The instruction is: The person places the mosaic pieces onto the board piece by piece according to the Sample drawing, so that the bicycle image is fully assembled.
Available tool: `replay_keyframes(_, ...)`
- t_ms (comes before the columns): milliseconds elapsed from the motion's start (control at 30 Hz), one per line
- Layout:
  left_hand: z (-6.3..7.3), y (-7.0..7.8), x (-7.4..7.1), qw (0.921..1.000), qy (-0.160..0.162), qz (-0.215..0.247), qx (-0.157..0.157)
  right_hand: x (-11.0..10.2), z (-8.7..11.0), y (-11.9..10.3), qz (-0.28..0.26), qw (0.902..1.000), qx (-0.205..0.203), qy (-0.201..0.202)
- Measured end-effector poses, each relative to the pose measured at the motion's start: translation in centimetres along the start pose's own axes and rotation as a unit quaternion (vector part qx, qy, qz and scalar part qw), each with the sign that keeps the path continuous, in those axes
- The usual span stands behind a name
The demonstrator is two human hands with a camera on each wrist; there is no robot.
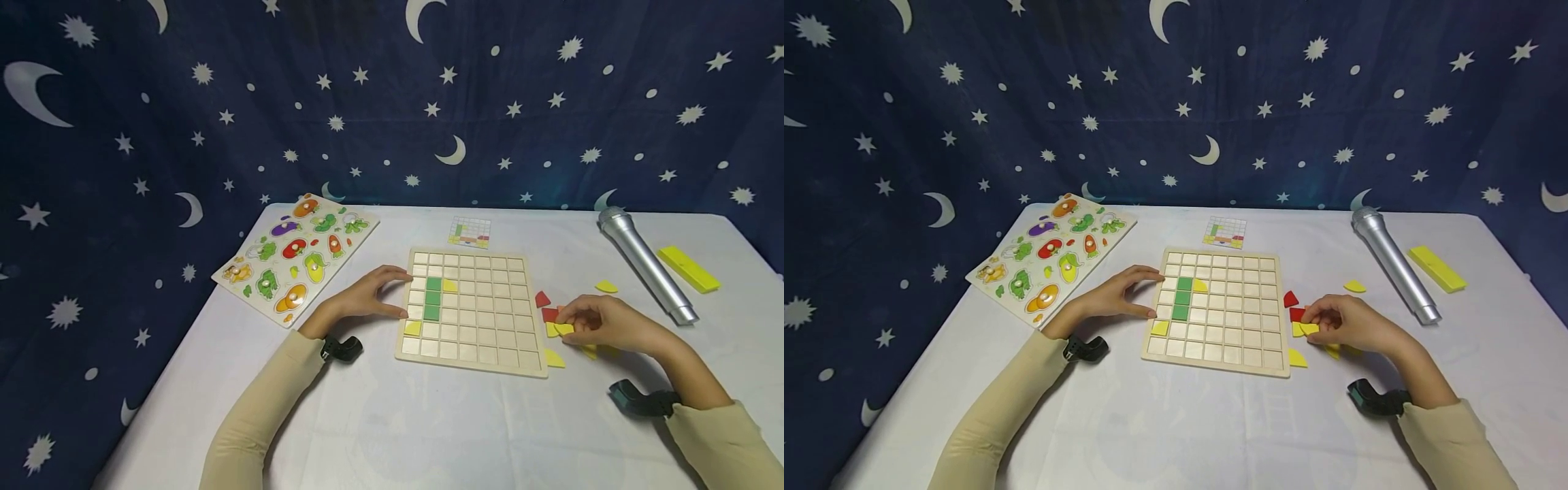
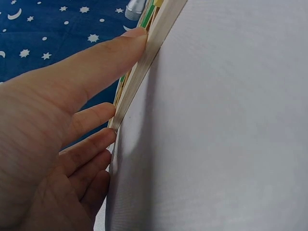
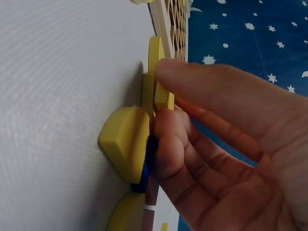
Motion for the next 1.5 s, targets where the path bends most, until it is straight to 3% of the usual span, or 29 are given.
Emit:
replay_keyframes(267, 0.0, -0.3, 0.1, 1.0000, -0.002, 0.000, -0.007, -0.1, -0.3, -0.7, 0.013, 0.9996, -0.022, -0.008)
replay_keyframes(500, -0.1, -0.4, 0.1, 1.0000, 0.000, 0.000, -0.005, 0.6, -0.8, -2.3, 0.006, 0.9972, -0.053, -0.053)
replay_keyframes(767, 0.1, -0.3, 0.1, 1.0000, -0.002, 0.001, -0.002, 1.4, -1.5, -4.3, -0.003, 0.9884, -0.136, -0.067)
replay_keyframes(1033, 0.0, -0.3, 0.0, 1.0000, 0.001, 0.000, 0.005, 2.4, -2.9, -5.8, 0.014, 0.9892, -0.109, -0.097)
replay_keyframes(1500, 0.0, -0.3, -0.1, 1.0000, 0.002, 0.001, 0.000, 5.4, -4.9, -9.0, 0.010, 0.9790, -0.138, -0.149)
Point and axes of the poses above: each hand's wrist, its own z-axis away from the middle knuckle, its own x-axis out of the palm, y = z × x, the point moved 7 cm from there along -z, towards the middle knuckle, and after that the axes turned 11 degrees about x, right-handed, at the moved point
